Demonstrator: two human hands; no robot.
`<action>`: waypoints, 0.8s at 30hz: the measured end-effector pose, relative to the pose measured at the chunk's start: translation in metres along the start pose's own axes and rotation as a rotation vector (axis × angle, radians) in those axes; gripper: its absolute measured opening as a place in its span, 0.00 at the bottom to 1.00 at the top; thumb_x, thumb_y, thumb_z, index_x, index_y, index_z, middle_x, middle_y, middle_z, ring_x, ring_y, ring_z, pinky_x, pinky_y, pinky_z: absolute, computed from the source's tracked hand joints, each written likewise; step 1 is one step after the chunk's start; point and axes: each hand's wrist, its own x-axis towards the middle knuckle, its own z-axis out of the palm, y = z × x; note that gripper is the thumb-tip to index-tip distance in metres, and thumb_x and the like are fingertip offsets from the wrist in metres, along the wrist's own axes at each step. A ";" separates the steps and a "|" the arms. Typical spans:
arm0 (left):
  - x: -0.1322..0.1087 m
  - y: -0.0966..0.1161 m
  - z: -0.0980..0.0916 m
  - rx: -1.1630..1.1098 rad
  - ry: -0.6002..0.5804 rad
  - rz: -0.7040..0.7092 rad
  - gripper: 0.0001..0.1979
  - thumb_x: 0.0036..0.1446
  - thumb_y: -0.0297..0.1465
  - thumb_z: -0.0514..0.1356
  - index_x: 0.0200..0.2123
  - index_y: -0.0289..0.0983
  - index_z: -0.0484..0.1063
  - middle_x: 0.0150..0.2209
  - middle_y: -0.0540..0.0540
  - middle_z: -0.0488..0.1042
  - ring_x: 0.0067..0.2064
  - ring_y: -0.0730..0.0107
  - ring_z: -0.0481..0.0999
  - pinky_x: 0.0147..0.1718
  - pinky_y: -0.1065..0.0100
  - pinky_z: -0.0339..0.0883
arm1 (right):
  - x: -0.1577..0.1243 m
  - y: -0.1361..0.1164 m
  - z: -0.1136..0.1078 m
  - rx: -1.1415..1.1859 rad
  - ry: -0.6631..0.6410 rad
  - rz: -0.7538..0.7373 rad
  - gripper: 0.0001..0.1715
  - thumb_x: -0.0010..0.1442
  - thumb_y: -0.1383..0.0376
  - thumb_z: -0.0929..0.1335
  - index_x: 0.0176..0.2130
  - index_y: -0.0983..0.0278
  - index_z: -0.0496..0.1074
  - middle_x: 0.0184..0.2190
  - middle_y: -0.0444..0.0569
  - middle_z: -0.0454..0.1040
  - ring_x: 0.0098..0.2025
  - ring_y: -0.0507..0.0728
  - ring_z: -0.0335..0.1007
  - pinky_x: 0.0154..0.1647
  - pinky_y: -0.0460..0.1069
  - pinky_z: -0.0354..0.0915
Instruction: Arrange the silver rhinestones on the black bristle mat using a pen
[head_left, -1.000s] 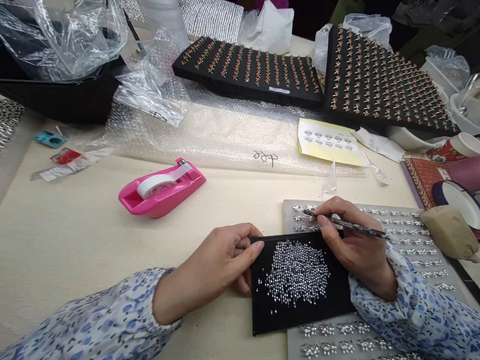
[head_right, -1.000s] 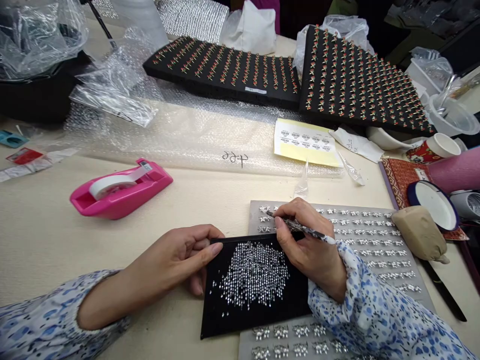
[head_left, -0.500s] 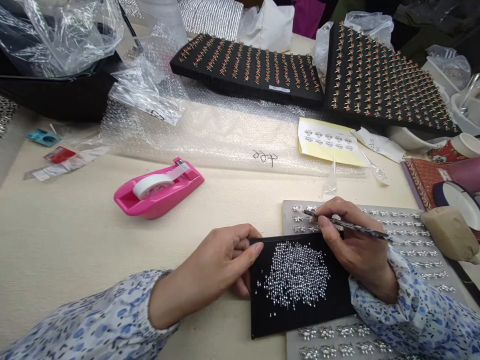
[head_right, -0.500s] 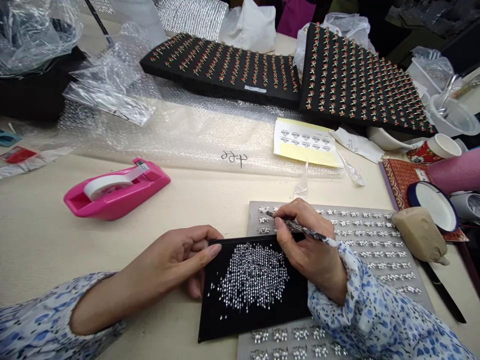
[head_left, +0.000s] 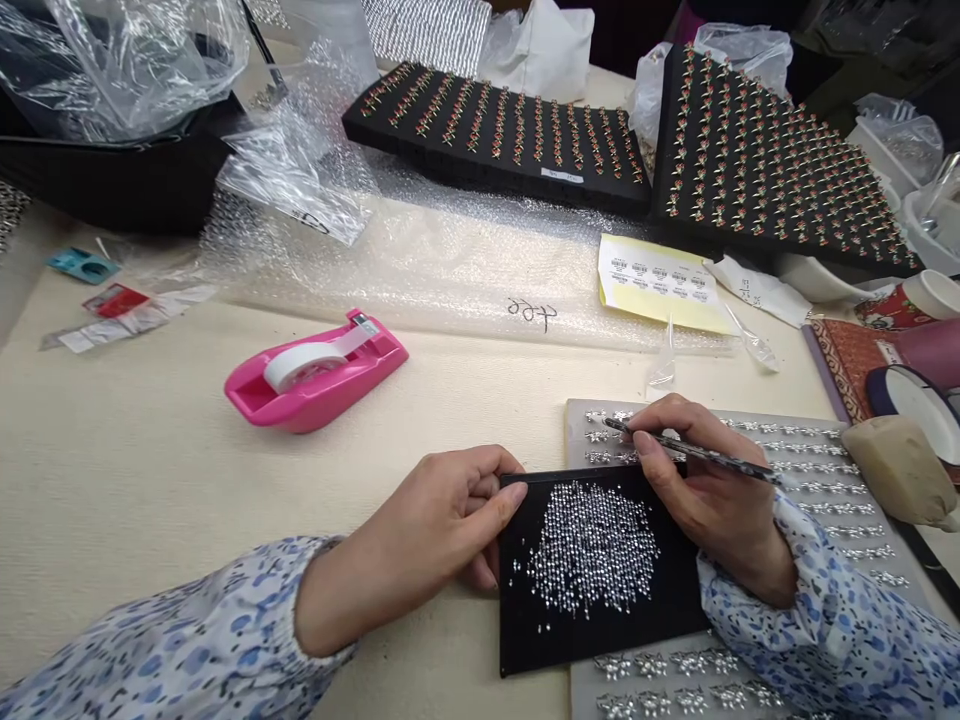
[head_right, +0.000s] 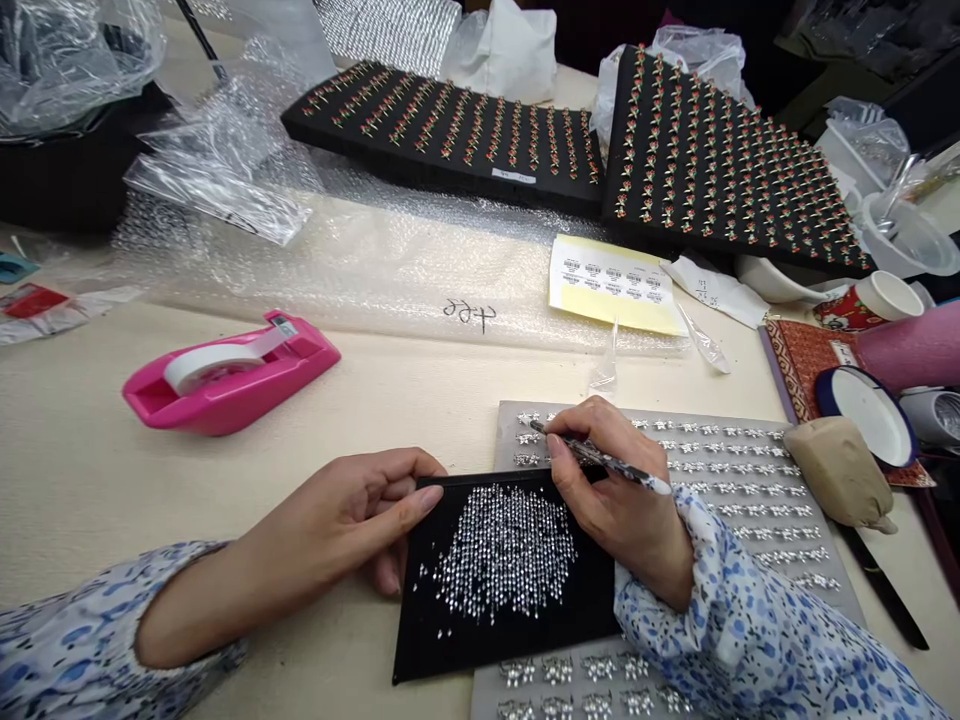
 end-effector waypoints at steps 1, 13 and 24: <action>0.000 0.000 0.000 0.001 0.000 -0.001 0.10 0.60 0.37 0.53 0.36 0.34 0.64 0.22 0.54 0.69 0.19 0.76 0.73 0.17 0.80 0.66 | 0.000 0.000 0.000 -0.001 -0.001 -0.001 0.08 0.53 0.73 0.66 0.35 0.63 0.69 0.29 0.45 0.72 0.33 0.52 0.68 0.33 0.51 0.65; -0.002 0.000 0.000 0.013 0.002 -0.010 0.11 0.59 0.38 0.53 0.36 0.34 0.63 0.21 0.54 0.68 0.19 0.75 0.73 0.16 0.80 0.66 | -0.001 0.002 0.000 0.015 0.004 -0.002 0.09 0.53 0.74 0.66 0.35 0.63 0.69 0.30 0.45 0.71 0.33 0.52 0.68 0.34 0.50 0.64; -0.003 0.000 0.000 0.010 0.007 -0.004 0.11 0.59 0.37 0.53 0.36 0.34 0.64 0.21 0.52 0.70 0.19 0.74 0.74 0.16 0.80 0.67 | -0.001 0.001 0.000 0.018 0.037 0.012 0.10 0.53 0.74 0.66 0.36 0.62 0.70 0.31 0.45 0.72 0.34 0.53 0.69 0.34 0.51 0.65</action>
